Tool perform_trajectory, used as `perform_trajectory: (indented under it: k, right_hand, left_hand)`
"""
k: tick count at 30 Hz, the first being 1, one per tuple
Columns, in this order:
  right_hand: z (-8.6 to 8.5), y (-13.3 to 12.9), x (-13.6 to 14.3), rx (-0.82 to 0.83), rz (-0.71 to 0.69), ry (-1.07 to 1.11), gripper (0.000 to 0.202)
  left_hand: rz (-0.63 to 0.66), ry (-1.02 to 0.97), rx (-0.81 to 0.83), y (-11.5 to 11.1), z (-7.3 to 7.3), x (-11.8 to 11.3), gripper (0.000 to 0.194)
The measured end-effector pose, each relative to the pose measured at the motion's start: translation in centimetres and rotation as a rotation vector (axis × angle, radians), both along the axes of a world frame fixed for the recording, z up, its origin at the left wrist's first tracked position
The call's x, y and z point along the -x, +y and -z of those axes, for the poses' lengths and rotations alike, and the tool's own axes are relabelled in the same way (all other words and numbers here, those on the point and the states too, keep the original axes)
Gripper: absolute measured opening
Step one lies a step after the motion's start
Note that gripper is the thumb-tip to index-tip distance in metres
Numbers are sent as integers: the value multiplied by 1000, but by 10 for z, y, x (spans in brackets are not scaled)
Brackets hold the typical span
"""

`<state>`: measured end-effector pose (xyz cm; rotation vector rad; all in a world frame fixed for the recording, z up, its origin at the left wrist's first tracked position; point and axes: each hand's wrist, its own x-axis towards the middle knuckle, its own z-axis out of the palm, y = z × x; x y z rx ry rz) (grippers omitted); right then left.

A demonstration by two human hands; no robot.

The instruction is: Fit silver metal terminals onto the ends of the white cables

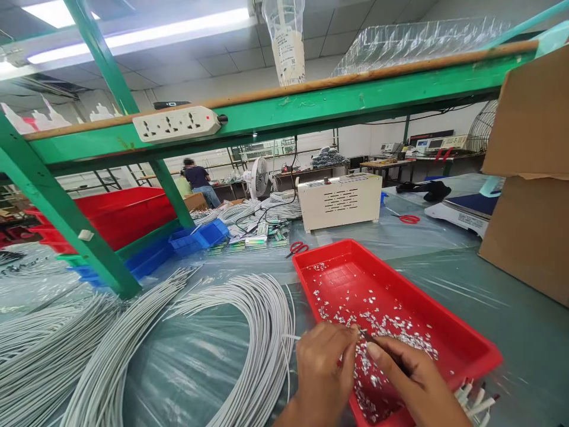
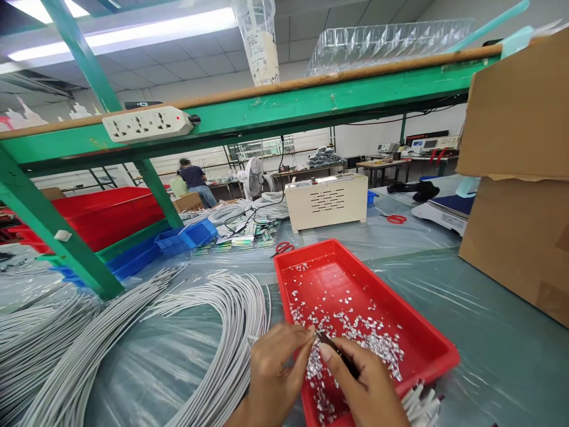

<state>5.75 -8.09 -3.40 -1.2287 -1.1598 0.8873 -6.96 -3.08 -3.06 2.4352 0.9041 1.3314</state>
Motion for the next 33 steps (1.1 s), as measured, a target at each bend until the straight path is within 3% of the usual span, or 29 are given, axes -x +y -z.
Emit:
perform_trajectory:
  k: [5,13,24,30,33]
  right_hand:
    - [2,3,0,-15,183,128,16]
    - [9,7,-3,17,214,220,15]
    - [2,3,0,35,258,216,16]
    - [2,4,0,35,262,203,18]
    - [3,5,-1,23,265,192,16]
  left_hand:
    - [2,-3,-29,-1,4,-5,14]
    - [-40,70,-83,-7,6,-7,14]
    - [1,-170,55,-8,8,-13,16]
    - [-49,-205,343,-9,6,-15,12]
    - [-35,-182,344,-9,3,-14,13]
